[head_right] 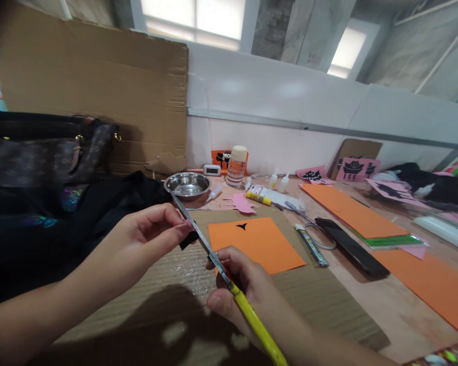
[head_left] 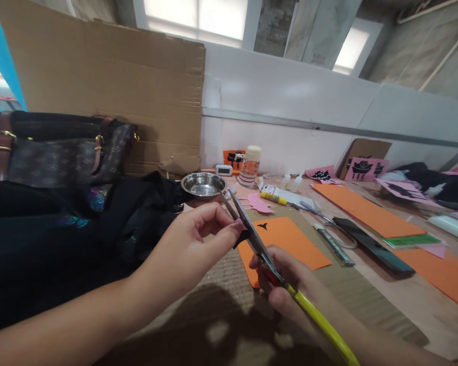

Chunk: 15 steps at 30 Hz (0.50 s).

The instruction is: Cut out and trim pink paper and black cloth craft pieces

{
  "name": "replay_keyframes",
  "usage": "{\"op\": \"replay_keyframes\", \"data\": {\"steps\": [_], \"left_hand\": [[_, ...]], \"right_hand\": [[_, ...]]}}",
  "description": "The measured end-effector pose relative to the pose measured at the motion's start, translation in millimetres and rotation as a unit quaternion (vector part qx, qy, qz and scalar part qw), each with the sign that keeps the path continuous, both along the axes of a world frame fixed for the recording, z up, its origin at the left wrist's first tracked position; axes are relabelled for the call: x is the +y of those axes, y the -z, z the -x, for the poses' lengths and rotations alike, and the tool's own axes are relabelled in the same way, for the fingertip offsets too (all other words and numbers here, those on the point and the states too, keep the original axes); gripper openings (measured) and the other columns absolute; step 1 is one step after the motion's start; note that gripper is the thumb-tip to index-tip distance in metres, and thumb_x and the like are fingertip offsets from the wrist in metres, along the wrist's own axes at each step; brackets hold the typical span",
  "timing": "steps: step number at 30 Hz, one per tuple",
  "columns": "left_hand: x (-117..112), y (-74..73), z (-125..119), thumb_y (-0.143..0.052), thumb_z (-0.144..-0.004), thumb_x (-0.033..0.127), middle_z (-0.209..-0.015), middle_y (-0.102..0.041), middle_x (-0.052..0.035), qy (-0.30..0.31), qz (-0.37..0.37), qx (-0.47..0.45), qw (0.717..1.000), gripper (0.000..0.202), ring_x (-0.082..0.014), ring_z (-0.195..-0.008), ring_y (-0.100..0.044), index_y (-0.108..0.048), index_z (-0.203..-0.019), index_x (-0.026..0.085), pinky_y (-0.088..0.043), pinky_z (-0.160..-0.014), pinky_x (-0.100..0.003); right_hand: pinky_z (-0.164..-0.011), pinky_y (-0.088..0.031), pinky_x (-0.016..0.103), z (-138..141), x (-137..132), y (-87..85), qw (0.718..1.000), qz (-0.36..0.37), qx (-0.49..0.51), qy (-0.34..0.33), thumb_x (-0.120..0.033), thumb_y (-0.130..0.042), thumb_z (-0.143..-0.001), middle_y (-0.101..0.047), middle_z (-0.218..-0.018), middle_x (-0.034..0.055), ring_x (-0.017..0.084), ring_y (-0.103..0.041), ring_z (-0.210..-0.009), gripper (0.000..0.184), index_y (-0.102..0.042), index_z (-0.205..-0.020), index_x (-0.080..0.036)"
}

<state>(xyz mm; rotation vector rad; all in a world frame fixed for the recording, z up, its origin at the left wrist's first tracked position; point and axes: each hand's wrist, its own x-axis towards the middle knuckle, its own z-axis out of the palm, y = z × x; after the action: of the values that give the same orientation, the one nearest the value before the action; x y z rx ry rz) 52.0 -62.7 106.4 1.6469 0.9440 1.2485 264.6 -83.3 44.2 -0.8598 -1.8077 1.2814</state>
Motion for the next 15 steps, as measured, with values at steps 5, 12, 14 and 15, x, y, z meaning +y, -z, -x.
{"op": "replay_keyframes", "data": {"steps": [5,12,14,15], "left_hand": [[0.9,2.6,1.2,-0.066,-0.086,0.03,-0.067,-0.059,0.0052,0.004,0.007,0.001,1.0,0.022,-0.0099,-0.065,-0.053,-0.059,-0.069,0.019,-0.043,-0.061,-0.02],[0.8,4.6,2.1,-0.067,-0.086,0.029,-0.07,-0.061,0.0048,0.004,0.003,-0.013,1.0,0.02,-0.0098,-0.067,-0.056,-0.06,-0.07,0.019,-0.045,-0.063,-0.019],[1.2,4.2,2.2,-0.067,-0.086,0.03,-0.071,-0.062,0.0045,0.003,-0.001,-0.009,1.0,0.021,-0.0099,-0.068,-0.056,-0.06,-0.07,0.019,-0.046,-0.063,-0.019],[1.4,3.7,2.1,-0.067,-0.086,0.03,-0.072,-0.063,0.0043,0.003,-0.004,-0.007,1.0,0.021,-0.0099,-0.068,-0.057,-0.06,-0.07,0.019,-0.046,-0.063,-0.019]], "right_hand": [[-0.06,-0.039,0.024,0.5,-0.9,-1.2,1.0,0.004,-0.008,0.01,-0.071,-0.065,-0.084,-0.048,-0.079,-0.0012,0.013,-0.041,-0.066,0.055,-0.059,-0.105,-0.021],[-0.06,-0.04,0.023,1.0,-1.3,-2.6,1.0,0.01,0.008,-0.003,-0.07,-0.065,-0.085,-0.047,-0.078,-0.0022,0.012,-0.04,-0.065,0.053,-0.059,-0.104,-0.021],[-0.061,-0.04,0.022,1.2,-0.8,-3.5,1.0,0.01,0.009,-0.006,-0.072,-0.065,-0.084,-0.047,-0.078,-0.0023,0.012,-0.04,-0.065,0.055,-0.059,-0.102,-0.02],[-0.061,-0.04,0.022,1.3,-0.5,-4.1,1.0,0.009,0.008,-0.006,-0.072,-0.065,-0.084,-0.047,-0.078,-0.0023,0.012,-0.04,-0.065,0.055,-0.059,-0.102,-0.02]]}}
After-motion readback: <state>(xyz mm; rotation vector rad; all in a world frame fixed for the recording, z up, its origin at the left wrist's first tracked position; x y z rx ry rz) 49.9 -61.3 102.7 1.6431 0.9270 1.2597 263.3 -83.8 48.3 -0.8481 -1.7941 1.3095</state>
